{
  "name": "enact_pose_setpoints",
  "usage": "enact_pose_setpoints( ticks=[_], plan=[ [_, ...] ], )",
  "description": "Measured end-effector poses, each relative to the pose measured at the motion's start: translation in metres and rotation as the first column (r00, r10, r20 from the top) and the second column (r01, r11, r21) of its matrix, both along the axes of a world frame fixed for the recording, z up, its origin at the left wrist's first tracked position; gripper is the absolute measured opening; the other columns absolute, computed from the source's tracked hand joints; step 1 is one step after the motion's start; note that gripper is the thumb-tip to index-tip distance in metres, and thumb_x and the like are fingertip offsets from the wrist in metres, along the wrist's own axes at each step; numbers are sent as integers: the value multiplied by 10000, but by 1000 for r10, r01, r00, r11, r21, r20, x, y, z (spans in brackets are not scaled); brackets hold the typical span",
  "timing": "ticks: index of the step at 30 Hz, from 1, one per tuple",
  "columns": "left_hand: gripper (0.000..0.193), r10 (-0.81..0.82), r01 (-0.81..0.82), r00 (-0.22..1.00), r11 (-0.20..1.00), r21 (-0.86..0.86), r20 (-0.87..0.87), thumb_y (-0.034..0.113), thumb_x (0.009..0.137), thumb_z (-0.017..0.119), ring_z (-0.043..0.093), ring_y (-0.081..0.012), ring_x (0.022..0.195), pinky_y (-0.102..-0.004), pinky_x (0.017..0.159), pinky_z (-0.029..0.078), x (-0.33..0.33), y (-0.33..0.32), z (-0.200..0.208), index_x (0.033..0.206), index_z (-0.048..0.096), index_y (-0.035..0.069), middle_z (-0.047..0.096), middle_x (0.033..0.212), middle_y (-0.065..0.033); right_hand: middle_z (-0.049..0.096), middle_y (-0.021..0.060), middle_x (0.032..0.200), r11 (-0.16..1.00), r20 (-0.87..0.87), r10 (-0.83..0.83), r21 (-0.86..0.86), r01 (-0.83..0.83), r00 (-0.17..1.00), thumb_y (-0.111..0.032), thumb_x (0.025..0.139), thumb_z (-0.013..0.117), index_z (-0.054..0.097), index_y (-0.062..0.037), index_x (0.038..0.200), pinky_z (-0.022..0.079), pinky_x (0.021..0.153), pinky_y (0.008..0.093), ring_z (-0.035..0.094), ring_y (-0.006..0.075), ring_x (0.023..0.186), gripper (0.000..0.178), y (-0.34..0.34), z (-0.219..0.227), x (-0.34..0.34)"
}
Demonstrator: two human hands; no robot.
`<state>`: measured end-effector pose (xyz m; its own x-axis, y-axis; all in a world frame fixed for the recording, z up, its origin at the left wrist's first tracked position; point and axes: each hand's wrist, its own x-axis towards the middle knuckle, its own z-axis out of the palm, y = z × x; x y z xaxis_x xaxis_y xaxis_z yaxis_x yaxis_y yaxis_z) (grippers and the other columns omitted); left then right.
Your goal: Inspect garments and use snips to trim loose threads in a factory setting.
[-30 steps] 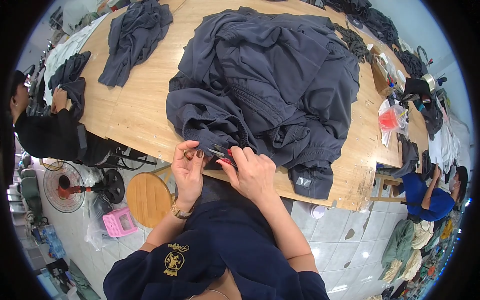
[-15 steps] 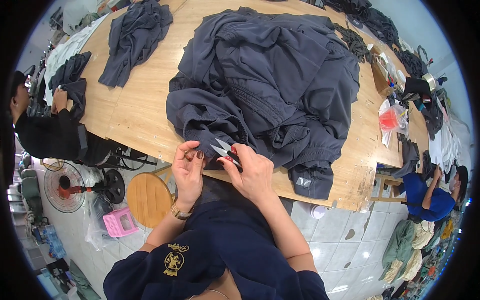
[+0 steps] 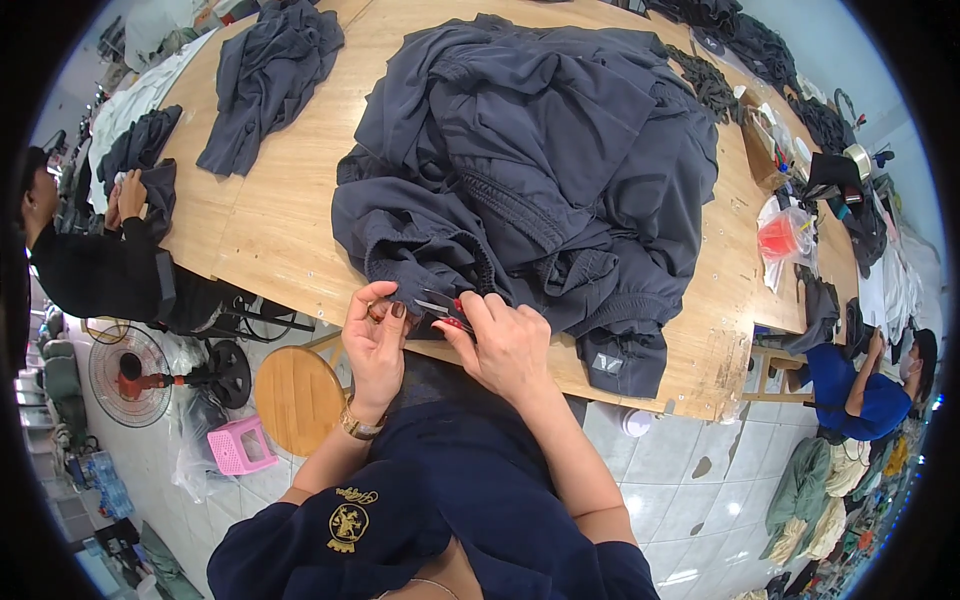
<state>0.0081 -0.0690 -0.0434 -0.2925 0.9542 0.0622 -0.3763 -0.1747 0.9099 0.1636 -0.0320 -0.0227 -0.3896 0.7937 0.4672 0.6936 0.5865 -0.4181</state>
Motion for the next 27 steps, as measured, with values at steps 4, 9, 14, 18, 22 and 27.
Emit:
enact_pose_setpoints(
  ticks=[4,9,14,18,22,27],
  plan=[
    [223,10,-10,1000,1000,-8,-5,12,917,533,535,-71,879,-200,801,446,1,0,0,1134,483,-9,571,975,-46,504,23,639,1000,5,-1,11,1,1000,-385,774,686,592,-85,880,374,472,299,490,195,475,331,0,1,0],
    [226,14,-14,1000,1000,-24,-7,16,918,535,532,-67,873,-198,793,444,1,-1,0,1136,482,-9,569,973,-42,516,27,646,1000,4,15,4,-15,1000,-375,774,689,591,-80,889,376,473,298,496,197,480,332,0,1,-1],
    [229,5,-5,1000,1000,-20,3,19,920,533,534,-67,860,-199,790,447,2,-1,2,1141,481,-9,569,961,-40,581,59,689,985,-309,-37,-172,-18,950,-322,770,713,586,-58,905,405,498,299,549,219,522,323,-2,-3,-4],
    [232,-1,2,1000,1000,-16,26,22,921,533,536,-68,863,-203,790,452,0,0,1,1145,479,-9,571,959,-40,587,57,669,987,-288,-61,-161,14,956,-325,797,688,583,-59,875,393,491,304,549,219,514,297,1,-2,0],
    [235,-9,11,996,1000,-23,89,26,923,533,536,-68,869,-206,793,456,0,1,2,1149,480,-12,572,961,-40,527,18,627,1000,-68,6,3,-6,998,-365,810,659,579,-89,824,359,475,299,501,189,483,287,1,-4,1],
    [241,-17,18,999,1000,-10,39,29,920,541,531,-68,874,-199,798,446,0,-1,1,1151,485,-11,571,966,-39,548,20,664,1000,59,13,-14,-12,998,-328,769,702,585,-89,842,376,511,305,535,195,537,275,-2,2,2]
  ],
)
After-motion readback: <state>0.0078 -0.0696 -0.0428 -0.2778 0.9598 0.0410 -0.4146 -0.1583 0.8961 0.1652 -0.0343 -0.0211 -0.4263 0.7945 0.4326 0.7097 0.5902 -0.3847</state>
